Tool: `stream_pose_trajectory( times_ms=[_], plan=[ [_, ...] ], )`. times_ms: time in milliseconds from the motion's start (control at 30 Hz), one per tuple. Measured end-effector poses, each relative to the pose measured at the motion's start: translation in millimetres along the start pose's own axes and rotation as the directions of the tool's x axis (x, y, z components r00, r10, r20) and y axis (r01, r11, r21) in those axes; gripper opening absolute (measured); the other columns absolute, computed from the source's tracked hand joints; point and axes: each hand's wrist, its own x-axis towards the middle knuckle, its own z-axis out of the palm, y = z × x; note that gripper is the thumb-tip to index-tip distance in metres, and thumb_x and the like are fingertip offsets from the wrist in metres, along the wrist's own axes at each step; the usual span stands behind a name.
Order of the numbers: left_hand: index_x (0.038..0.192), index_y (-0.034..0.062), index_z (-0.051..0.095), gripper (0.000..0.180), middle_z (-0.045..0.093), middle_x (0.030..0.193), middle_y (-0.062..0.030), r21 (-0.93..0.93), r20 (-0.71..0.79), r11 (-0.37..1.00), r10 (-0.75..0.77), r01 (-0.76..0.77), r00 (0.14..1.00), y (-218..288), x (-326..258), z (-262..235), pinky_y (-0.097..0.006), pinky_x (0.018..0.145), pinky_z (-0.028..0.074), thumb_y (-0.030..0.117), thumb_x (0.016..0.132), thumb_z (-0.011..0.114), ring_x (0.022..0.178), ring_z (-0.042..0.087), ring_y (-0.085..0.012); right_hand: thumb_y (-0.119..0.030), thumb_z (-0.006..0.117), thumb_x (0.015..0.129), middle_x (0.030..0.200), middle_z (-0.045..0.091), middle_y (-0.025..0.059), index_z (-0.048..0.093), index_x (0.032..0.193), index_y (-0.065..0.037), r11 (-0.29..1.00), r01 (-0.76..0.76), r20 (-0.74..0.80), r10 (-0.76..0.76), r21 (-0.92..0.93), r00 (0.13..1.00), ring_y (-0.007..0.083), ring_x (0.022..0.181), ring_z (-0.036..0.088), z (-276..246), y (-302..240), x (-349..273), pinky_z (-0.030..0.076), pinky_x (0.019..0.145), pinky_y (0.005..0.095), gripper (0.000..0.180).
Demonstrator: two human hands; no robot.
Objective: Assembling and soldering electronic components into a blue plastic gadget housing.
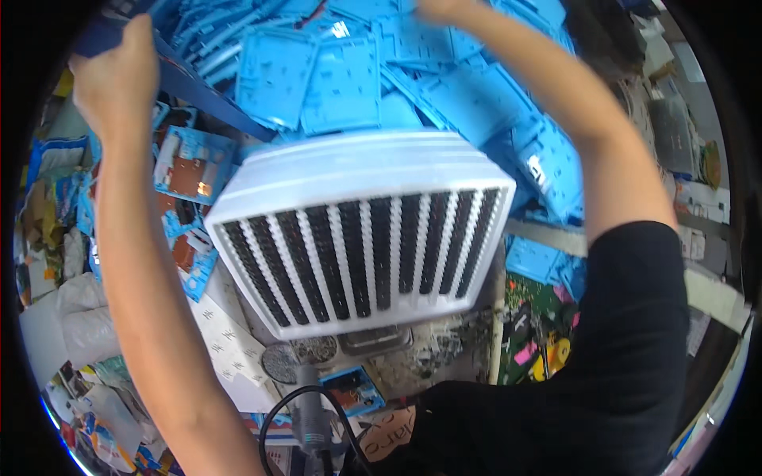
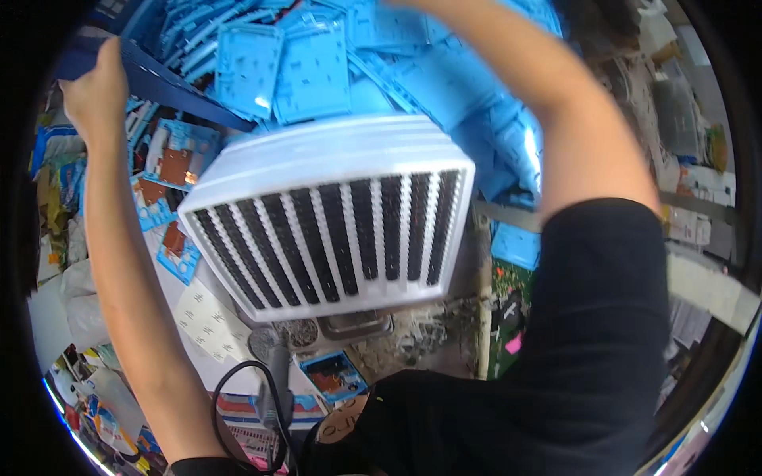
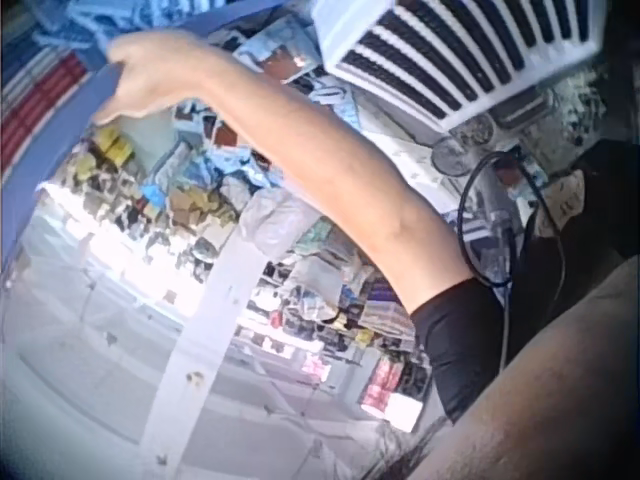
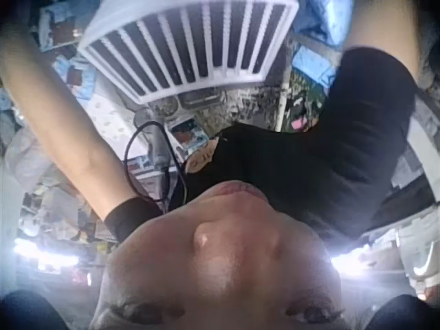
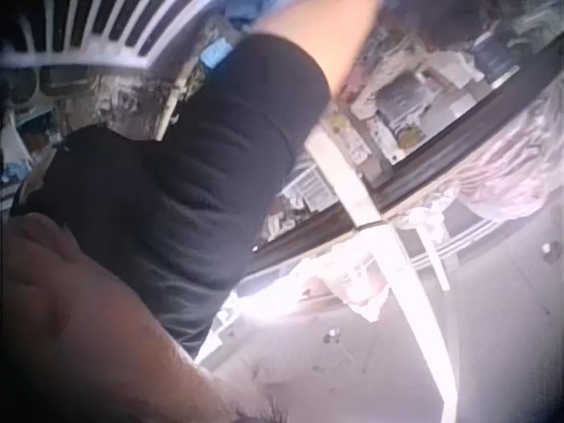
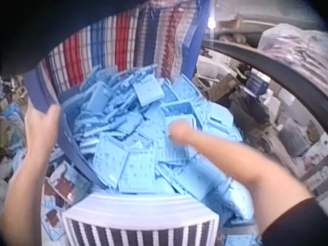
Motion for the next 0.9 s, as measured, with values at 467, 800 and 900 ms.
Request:
stream_pose_trajectory(
  times_ms=[467, 800, 900],
  plan=[
    [0.108, -0.0077, 0.071, 0.044, 0.074, 0.103, -0.0154, -0.107, 0.090, 0.993, -0.044, 0.054, 0.995, -20, 7, -31, -0.036, 0.088, 0.051, 0.031, 0.086, 0.072, 0.093, 0.070, -0.0269, -0.046, 0.061, 0.091, 0.163, 0.031, 0.0040, 0.052, 0.145, -0.030, 0.991, -0.131, 0.400, 0.137, -0.043, 0.906, 0.0323, 0.147, 0.031, 49, -56, 12, 0.016, 0.102, 0.0850, 0.058],
    [0.117, -0.0056, 0.062, 0.051, 0.068, 0.115, -0.0240, -0.041, 0.060, 0.986, -0.157, 0.160, 0.986, 14, 2, -24, -0.042, 0.097, 0.048, 0.031, 0.083, 0.069, 0.109, 0.065, -0.0381, -0.042, 0.069, 0.085, 0.155, 0.042, 0.0032, 0.054, 0.145, -0.024, 0.874, -0.026, 0.590, 0.350, -0.486, 0.728, 0.0333, 0.145, 0.030, 22, 28, -115, 0.022, 0.100, 0.0858, 0.064],
    [0.116, -0.0051, 0.059, 0.051, 0.068, 0.108, -0.0267, 0.001, 0.047, 0.987, -0.162, 0.162, 0.986, 19, 0, -33, -0.045, 0.094, 0.049, 0.032, 0.081, 0.066, 0.105, 0.065, -0.0424, -0.042, 0.074, 0.080, 0.154, 0.040, 0.0061, 0.054, 0.144, -0.027, 0.924, -0.060, 0.697, 0.327, -0.378, 0.638, 0.0312, 0.146, 0.030, -54, 20, -151, 0.036, 0.095, 0.0816, 0.069]
  ],
)
